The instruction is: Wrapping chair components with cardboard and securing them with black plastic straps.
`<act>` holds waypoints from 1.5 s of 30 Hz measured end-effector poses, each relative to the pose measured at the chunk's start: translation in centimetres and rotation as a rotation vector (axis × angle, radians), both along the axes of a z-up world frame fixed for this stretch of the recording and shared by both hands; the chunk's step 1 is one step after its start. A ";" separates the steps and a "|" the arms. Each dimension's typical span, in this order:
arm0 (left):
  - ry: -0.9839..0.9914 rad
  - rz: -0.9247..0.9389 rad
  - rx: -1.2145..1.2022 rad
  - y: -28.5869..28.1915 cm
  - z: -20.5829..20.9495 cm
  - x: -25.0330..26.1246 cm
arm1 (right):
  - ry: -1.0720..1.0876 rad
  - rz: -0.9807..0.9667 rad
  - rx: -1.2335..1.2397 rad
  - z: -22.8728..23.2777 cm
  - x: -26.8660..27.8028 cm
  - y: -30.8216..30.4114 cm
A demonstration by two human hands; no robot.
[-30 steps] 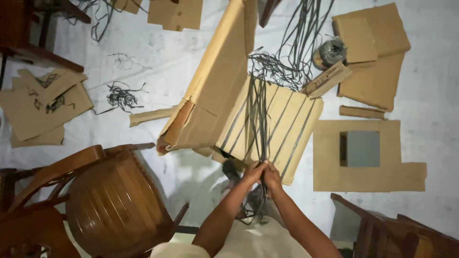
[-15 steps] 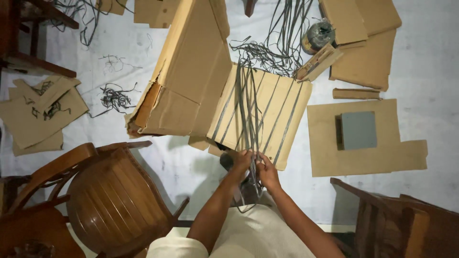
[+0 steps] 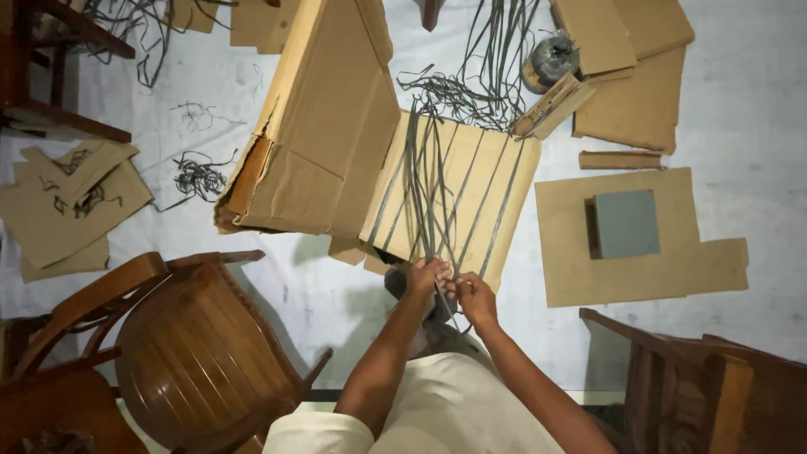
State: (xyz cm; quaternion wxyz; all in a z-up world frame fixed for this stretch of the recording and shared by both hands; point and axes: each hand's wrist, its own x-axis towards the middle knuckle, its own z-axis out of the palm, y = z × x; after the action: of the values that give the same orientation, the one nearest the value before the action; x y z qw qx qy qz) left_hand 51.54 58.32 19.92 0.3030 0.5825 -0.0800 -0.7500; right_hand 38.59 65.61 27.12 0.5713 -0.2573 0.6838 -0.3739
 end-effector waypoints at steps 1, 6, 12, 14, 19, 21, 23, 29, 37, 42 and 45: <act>-0.006 0.010 0.019 -0.1 0.4 0.1 | -0.054 -0.059 0.024 0.2 -0.2 0.0; -0.015 -0.022 -0.082 0.4 -0.8 0.8 | 0.095 -0.051 0.133 2.8 -1.0 -0.8; 0.124 0.034 -0.299 1.5 -6.5 1.1 | 0.505 0.237 0.302 -1.6 -2.3 1.0; 0.102 0.048 -0.291 1.9 -5.2 1.4 | 0.545 0.276 0.278 -2.8 -2.3 1.8; -0.304 -0.159 -0.253 2.4 -0.6 1.9 | 0.350 0.256 0.332 -0.4 -1.6 1.9; -0.318 -0.118 -0.286 3.2 -0.5 1.8 | 0.283 0.214 0.308 -0.2 -1.2 2.4; -0.331 -0.076 -0.329 2.9 0.1 1.5 | 0.219 0.170 0.274 0.1 -0.9 1.8; -0.192 0.112 -0.246 2.3 -0.4 1.2 | 0.097 0.132 0.159 0.0 -0.8 1.3; -0.269 0.190 -0.391 0.9 6.9 0.4 | 0.094 0.062 0.107 2.9 -1.3 0.8; -0.249 0.155 -0.413 2.4 7.4 0.4 | -0.126 -0.024 0.035 3.1 -0.7 -0.3; -0.201 0.151 -0.430 3.7 6.4 0.8 | -0.174 -0.043 -0.009 2.9 -0.2 -1.4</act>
State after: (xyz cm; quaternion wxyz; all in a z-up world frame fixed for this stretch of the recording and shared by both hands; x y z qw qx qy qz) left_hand 52.34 62.03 26.32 0.4655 0.5808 -0.2239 -0.6292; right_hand 38.37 64.26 30.06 0.6193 -0.2117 0.6352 -0.4100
